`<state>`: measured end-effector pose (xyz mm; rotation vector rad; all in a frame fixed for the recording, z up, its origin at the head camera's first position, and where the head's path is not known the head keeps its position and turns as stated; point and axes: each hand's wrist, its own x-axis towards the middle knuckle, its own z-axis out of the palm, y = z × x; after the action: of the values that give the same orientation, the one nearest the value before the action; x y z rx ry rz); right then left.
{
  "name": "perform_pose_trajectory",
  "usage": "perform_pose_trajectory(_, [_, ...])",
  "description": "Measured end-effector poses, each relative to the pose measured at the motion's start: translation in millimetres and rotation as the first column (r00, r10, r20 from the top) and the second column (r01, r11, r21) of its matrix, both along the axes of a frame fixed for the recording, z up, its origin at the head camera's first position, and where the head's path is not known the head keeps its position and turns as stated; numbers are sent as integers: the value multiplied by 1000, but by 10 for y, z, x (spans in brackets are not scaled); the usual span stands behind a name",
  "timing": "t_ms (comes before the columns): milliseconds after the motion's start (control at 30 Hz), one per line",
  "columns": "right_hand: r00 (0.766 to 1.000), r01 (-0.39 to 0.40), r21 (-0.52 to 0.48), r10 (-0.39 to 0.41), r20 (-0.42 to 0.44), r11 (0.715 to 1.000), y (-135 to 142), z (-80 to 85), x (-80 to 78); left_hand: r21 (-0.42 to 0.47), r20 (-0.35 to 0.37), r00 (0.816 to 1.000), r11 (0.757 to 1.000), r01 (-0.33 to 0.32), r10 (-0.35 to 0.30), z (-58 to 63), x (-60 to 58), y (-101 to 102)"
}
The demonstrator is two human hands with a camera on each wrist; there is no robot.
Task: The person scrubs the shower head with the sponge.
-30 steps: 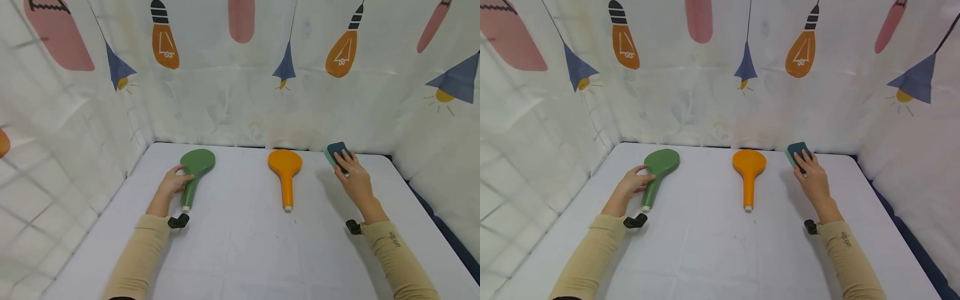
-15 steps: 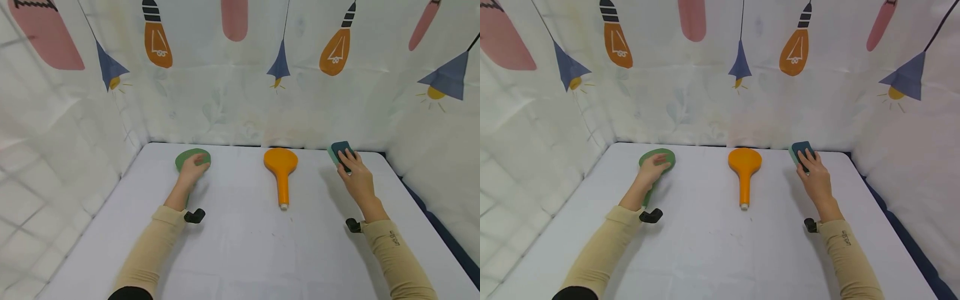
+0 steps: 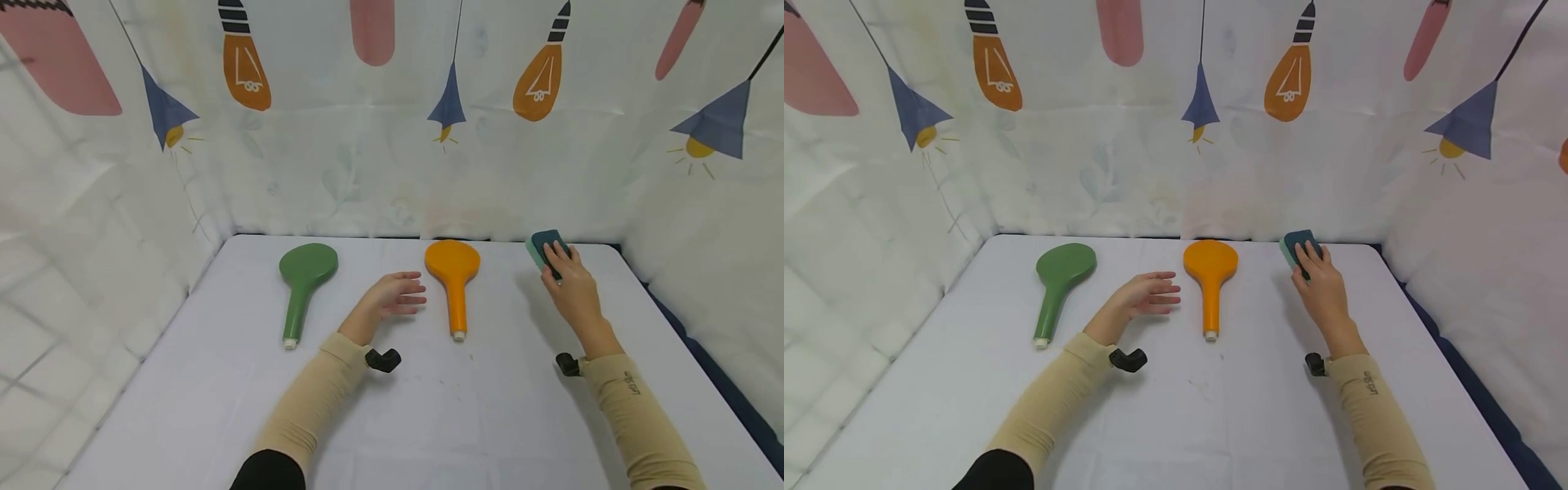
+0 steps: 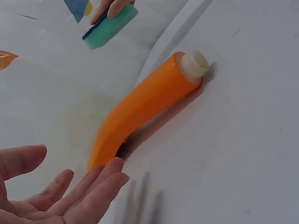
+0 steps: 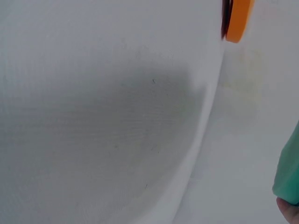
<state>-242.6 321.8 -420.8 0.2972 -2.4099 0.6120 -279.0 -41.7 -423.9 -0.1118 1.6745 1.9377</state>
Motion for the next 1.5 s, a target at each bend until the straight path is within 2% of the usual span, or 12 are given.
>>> perform_pose_trajectory(133, [1000, 10, -14, -10, 0, 1000, -30, 9, -20, 70, 63, 998, 997, 14, -19, -83, -1, 204])
perform_pose_trajectory(367, [1000, 14, -18, -13, 15, 1000, -80, -5, -69, 131, 131, 991, 991, -20, 3, -142, 13, 391])
perform_pose_trajectory(500, [999, 19, -15, -19, 39, 1000, -95, -11, -78, 141, 151, 988, 989, -35, 13, -138, -4, 453])
perform_pose_trajectory(767, [996, 10, -29, -8, 85, 1000, -120, 11, -57, 103, 178, 984, 993, -48, 29, -143, -34, 495])
perform_pose_trajectory(1100, [993, 16, -30, -12, 121, 999, -107, -39, -78, 41, 40, 999, 999, -1, -1, -121, -14, 479])
perform_pose_trajectory(1333, [990, 16, -35, -11, 143, 999, -111, -70, -75, -14, 16, 1000, 1000, 5, -5, -143, -34, 392])
perform_pose_trajectory(1500, [990, -2, -36, 7, 138, 999, -141, -77, -87, -2, 4, 1000, 1000, -1, 1, -164, -37, 340])
